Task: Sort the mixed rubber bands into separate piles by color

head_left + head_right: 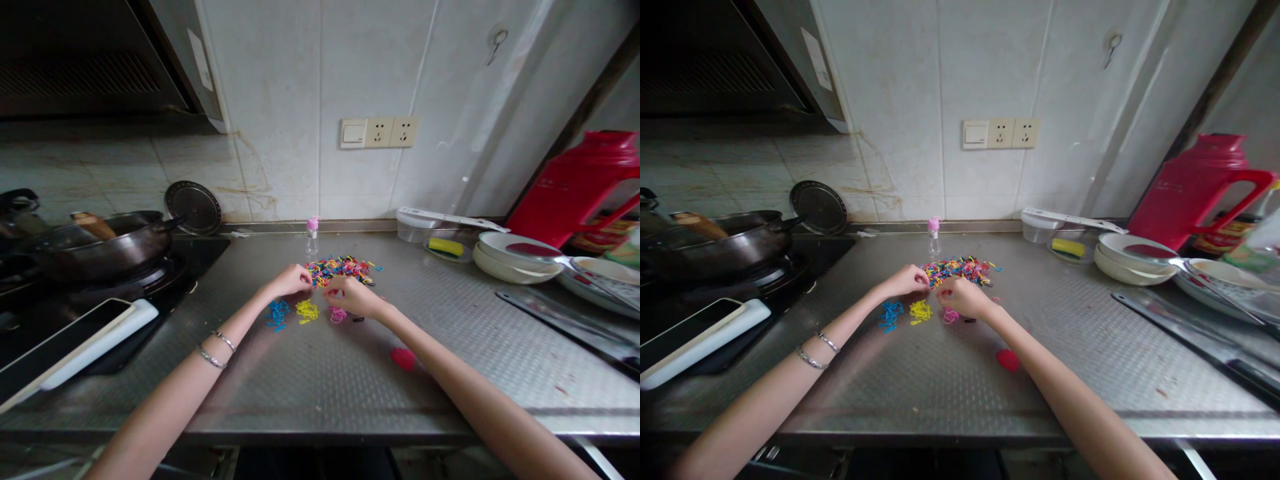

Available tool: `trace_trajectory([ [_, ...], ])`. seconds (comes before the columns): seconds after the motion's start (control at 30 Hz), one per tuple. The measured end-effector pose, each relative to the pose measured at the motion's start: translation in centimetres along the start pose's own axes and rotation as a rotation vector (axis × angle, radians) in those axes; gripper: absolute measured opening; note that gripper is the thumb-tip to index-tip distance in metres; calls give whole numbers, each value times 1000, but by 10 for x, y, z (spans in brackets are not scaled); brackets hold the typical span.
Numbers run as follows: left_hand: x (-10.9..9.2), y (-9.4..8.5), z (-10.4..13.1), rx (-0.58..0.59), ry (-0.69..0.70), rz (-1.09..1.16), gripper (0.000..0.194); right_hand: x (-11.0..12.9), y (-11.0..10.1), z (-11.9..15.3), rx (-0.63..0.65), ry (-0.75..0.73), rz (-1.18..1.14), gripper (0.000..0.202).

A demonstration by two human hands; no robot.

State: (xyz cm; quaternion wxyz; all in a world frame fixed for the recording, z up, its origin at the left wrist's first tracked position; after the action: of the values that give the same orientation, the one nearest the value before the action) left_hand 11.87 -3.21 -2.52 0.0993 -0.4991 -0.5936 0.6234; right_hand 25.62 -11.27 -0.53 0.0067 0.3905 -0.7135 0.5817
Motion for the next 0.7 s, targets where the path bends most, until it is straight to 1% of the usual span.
trace_trajectory([
  [0.07, -1, 1, 1, 7, -12, 1, 20, -14, -4, -2, -43, 61, 30, 19],
  [0.13, -4, 2, 1, -5, -23, -1, 19, -24, -5, -4, -59, 93, 66, 19],
  [0.23, -8, 4, 2, -20, -23, -9, 18, -32, -2, -5, -55, 113, 104, 18],
  [0.37, -11, 4, 2, -27, -7, -7, 18, -31, 7, -5, -44, 149, 155, 19],
  [0.47, -8, 3, 2, -34, -9, 7, 19, -29, 12, -5, -51, 201, 223, 19],
  [0.57, -3, 2, 2, -31, -19, 43, 19, -28, 13, -6, -53, 227, 276, 19],
  [0.7, 0, -2, 1, -23, 10, 111, 19, -27, 13, -6, -58, 227, 296, 22],
])
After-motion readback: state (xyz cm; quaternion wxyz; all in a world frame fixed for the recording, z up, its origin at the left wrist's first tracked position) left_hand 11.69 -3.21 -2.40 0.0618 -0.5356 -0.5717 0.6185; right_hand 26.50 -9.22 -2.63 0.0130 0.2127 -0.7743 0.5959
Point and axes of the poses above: each hand's wrist, its own z-axis away from the middle knuckle, its own y-axis out of the palm, x = y × z, the point moved 5 cm from there along -z, towards the middle knuckle, and after that the axes turned 12 degrees about y, right-handed, at the moved point
